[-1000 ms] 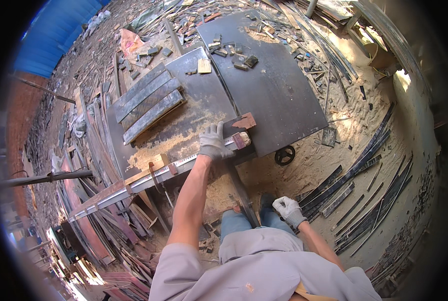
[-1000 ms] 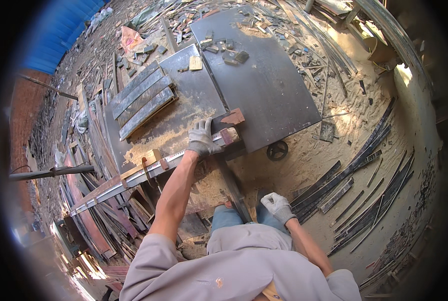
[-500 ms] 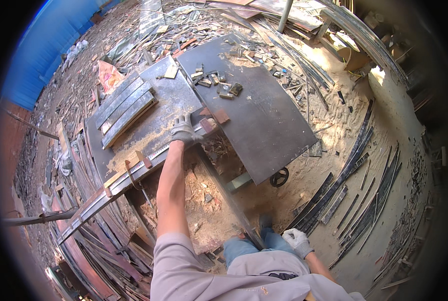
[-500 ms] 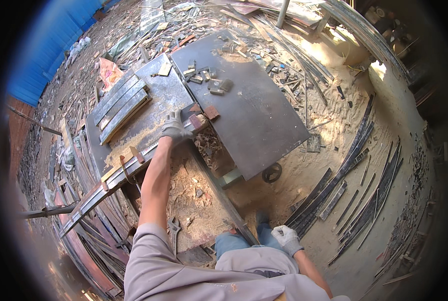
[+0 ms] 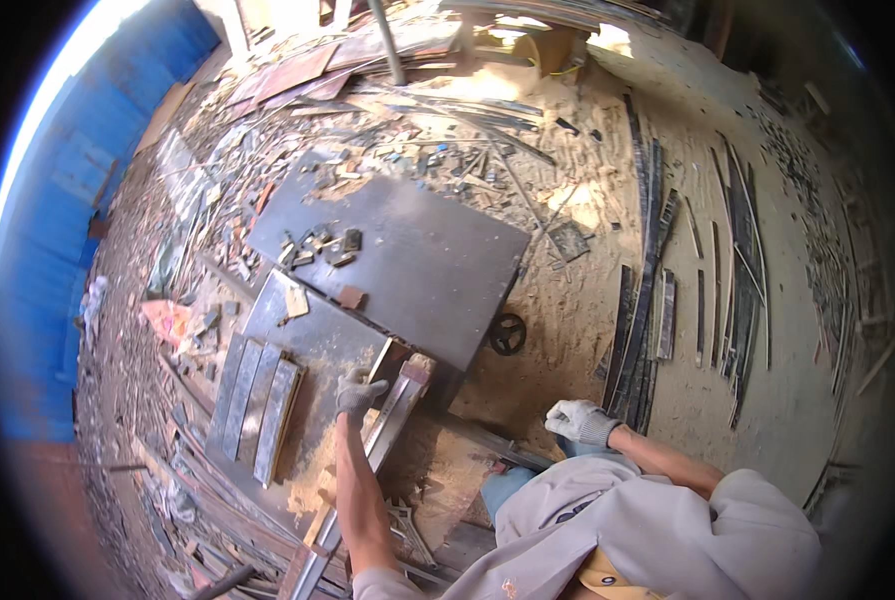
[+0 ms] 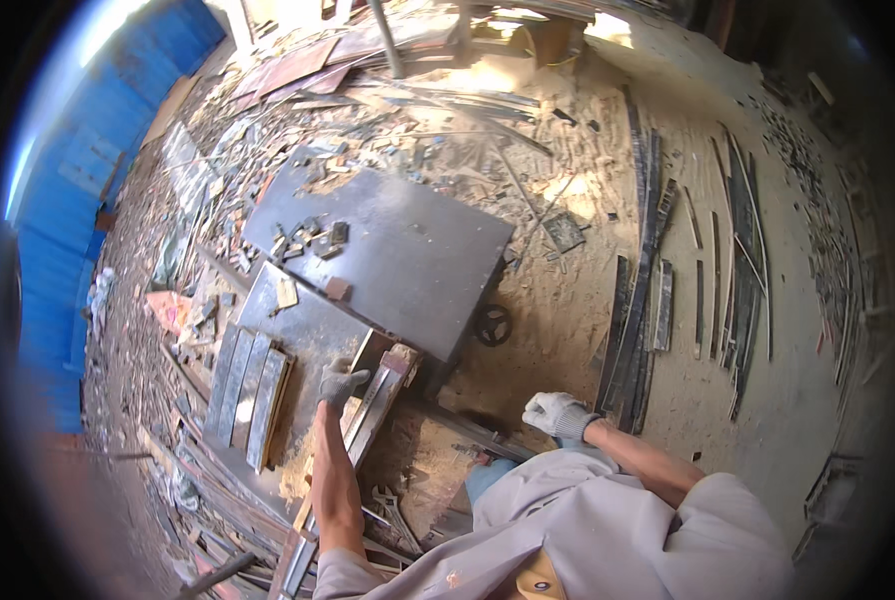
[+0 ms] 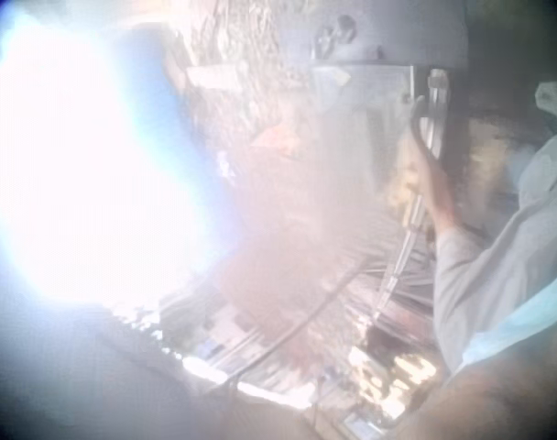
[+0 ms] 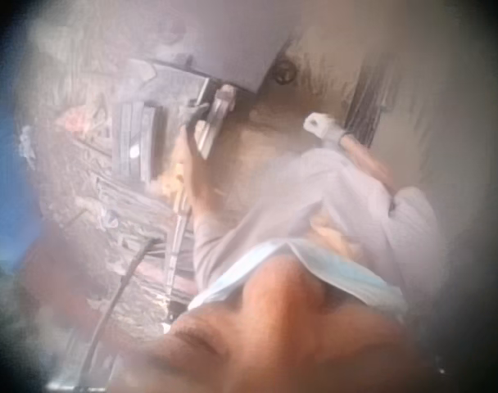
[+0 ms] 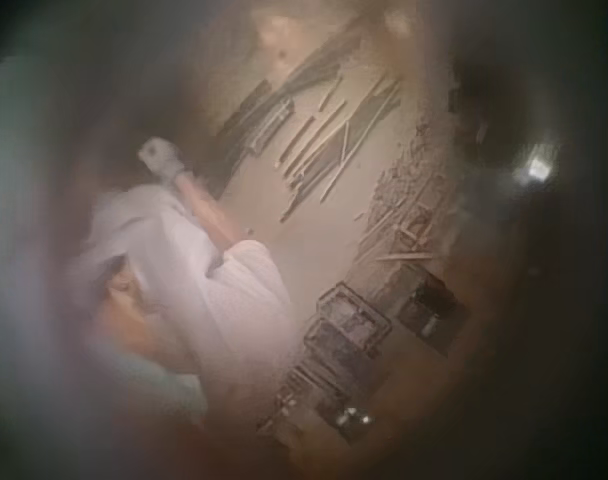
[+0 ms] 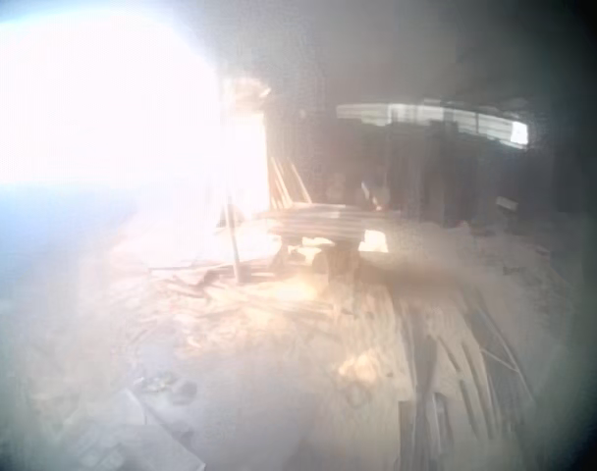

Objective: The person uses a table saw to cut multiple wooden planks into smaller pieces. They repeatedly pick up planks, position them on the saw, cut them, and stack the cut pieces on the table.

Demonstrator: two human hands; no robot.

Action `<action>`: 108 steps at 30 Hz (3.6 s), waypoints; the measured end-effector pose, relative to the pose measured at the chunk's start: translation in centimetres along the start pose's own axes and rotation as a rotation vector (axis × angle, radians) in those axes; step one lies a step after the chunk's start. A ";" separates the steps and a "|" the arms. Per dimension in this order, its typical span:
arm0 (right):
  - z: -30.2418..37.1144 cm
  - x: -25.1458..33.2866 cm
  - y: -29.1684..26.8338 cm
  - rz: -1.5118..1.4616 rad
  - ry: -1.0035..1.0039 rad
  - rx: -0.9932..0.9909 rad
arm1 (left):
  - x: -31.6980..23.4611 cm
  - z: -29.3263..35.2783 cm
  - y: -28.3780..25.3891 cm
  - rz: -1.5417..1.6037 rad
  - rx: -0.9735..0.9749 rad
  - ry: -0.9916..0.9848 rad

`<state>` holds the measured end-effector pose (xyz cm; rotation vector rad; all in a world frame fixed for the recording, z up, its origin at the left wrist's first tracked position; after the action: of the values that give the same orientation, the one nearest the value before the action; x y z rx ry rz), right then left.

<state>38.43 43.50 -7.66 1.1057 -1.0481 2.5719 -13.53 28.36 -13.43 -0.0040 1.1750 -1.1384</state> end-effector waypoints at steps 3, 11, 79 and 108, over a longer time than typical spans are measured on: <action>-4.1 9.1 -3.7 -0.062 -0.253 -0.169 | -5.1 2.6 0.2 0.062 0.020 0.196; -2.1 17.1 -1.9 -0.222 -0.502 0.214 | -18.9 22.7 7.8 -0.149 0.255 0.815; 1.8 -60.3 -18.9 -0.413 0.722 -0.190 | -10.7 33.7 60.8 -0.278 0.286 0.189; 3.6 -60.5 -9.3 -1.215 0.892 -0.271 | -0.1 32.3 89.8 0.736 0.607 -0.951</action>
<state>87.47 55.79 -42.34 0.2275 -0.2743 1.5130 71.84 54.76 -46.85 0.2973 -0.0686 -0.6342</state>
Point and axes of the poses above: each hand's wrist, its own z-axis away from the middle knuckle, its own y-axis out of the palm, x = y × z, the point moved 9 cm from there along -z, towards the middle knuckle, and after that the axes turned 7 degrees about -x, right-handed, at the moved point
